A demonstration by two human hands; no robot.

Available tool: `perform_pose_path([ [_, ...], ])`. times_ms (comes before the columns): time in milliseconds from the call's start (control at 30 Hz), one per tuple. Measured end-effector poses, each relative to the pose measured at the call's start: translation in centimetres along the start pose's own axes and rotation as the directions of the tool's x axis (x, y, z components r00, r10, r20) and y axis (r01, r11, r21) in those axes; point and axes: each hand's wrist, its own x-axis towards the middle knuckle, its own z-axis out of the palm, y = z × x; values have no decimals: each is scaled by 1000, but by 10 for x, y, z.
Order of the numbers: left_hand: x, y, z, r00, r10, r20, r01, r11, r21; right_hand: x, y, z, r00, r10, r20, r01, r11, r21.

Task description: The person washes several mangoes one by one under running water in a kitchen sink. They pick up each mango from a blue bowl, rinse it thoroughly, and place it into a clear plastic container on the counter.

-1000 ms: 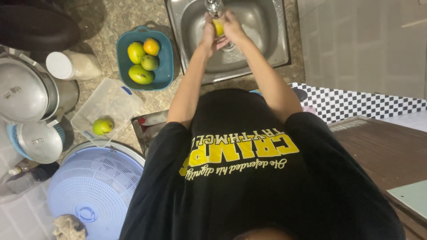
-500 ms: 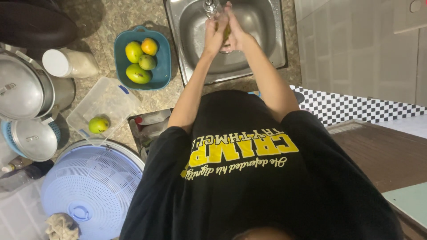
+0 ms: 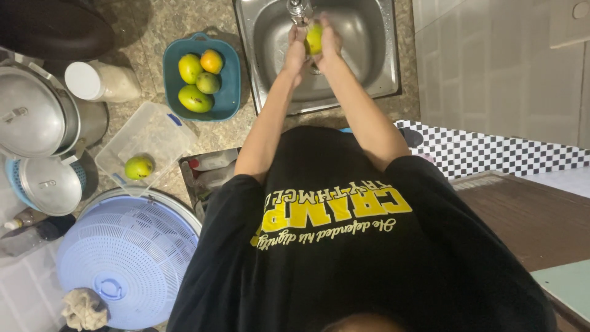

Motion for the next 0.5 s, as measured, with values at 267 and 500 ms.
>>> perform_pose_path([
  [267, -21, 42, -5, 944, -315, 97, 321, 945, -56, -22, -14, -19, 884, -259, 388, 430, 775, -463],
  [500, -5, 23, 1, 997, 52, 62, -51, 999, -18, -52, -28, 13, 955, 265, 131, -214, 926, -310],
])
